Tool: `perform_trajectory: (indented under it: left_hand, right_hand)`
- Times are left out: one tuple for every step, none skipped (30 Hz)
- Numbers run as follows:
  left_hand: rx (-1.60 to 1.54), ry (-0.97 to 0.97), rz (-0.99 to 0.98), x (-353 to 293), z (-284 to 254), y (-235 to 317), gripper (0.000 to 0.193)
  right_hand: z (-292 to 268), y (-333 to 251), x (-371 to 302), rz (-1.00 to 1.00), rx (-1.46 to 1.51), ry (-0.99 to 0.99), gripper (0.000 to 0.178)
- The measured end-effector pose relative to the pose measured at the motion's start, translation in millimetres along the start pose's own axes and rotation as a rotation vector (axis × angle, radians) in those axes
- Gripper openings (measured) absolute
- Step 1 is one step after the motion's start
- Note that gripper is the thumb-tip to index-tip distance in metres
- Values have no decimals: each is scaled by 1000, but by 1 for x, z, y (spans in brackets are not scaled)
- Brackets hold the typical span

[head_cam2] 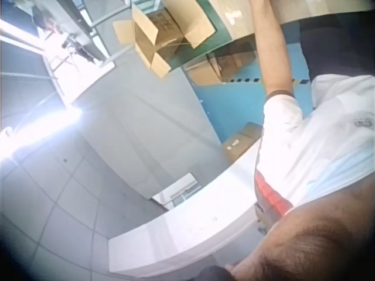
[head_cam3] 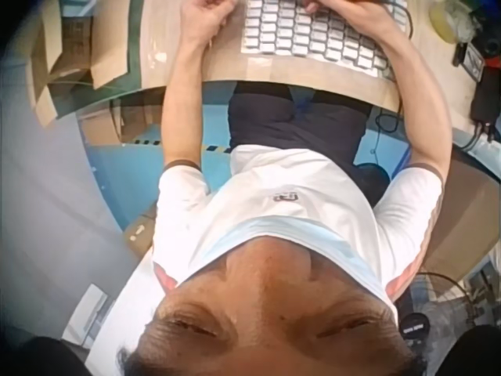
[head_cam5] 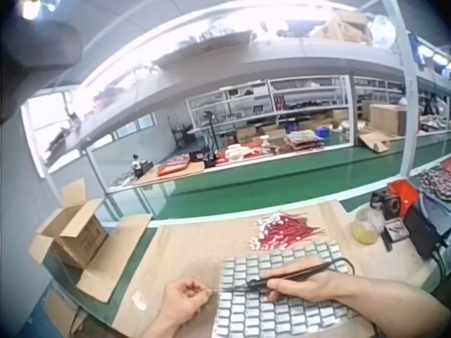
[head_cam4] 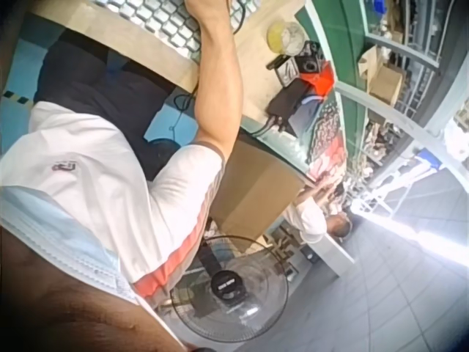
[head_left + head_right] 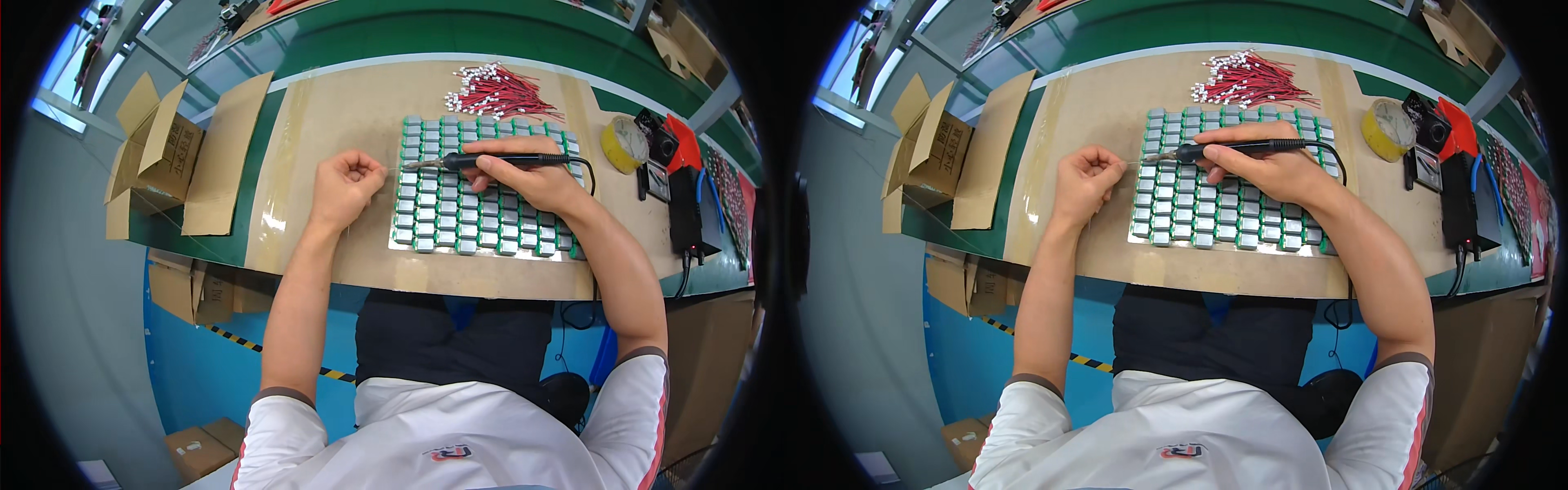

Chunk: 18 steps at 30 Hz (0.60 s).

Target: Soldering wires to small electronic components on a grid.

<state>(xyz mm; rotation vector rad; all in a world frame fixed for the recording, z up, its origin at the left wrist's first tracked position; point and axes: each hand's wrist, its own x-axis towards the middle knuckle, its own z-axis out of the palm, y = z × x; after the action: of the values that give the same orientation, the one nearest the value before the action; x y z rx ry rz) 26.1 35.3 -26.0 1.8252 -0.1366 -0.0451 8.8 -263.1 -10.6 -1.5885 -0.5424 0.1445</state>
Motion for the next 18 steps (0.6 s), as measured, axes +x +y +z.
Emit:
perform_trajectory:
  left_hand:
    - [-7,-8,-20,0,0,1,8]
    - [-7,-6,-20,0,0,1,8]
    - [0,-4,-28,0,0,2,9]
    - [7,-2,-36,0,0,2,9]
    - [5,-4,-39,0,1,3,9]
    - [19,3,-46,0,1,4,9]
    - [34,9,-53,-1,1,6,10]
    - [33,8,-53,-2,2,8,10]
    - [27,7,-59,-3,3,10,10]
    - [20,5,-65,-3,3,11,10]
    - [22,8,-63,-3,3,10,10]
    - [27,4,-60,-2,2,8,11]
    - [32,1,-57,-2,2,7,11]
    - [31,0,-59,-2,2,7,11]
    - [43,6,-61,-3,3,8,11]
    - [54,12,-64,-3,3,9,11]
    - [54,11,-65,-3,3,9,11]
    - [57,12,-57,-3,3,9,11]
  right_hand:
    - [0,-1,0,18,1,1,27]
    - [1,-1,0,18,1,0,27]
    - [1,-1,0,23,-1,2,27]
    - [1,-2,0,28,-3,5,27]
    - [1,-1,-1,32,-3,5,27]
    - [0,1,0,14,-12,-2,27]
    - [-1,2,-1,-5,-20,-9,27]
    - [-1,2,0,-2,-20,-10,27]
    - [-1,1,0,-1,-20,-9,27]
    - [0,1,-1,12,-15,-9,27]
    - [0,1,0,21,-8,-10,27]
    - [0,0,0,18,-8,-11,27]
    - [0,0,0,25,2,-8,27]
    - [0,0,-1,37,11,-4,27]
    - [0,1,-1,39,11,-4,27]
    - [-1,0,-1,25,0,-7,27]
    - [0,0,0,9,-12,-9,27]
    - [0,-1,0,12,-12,-7,27]
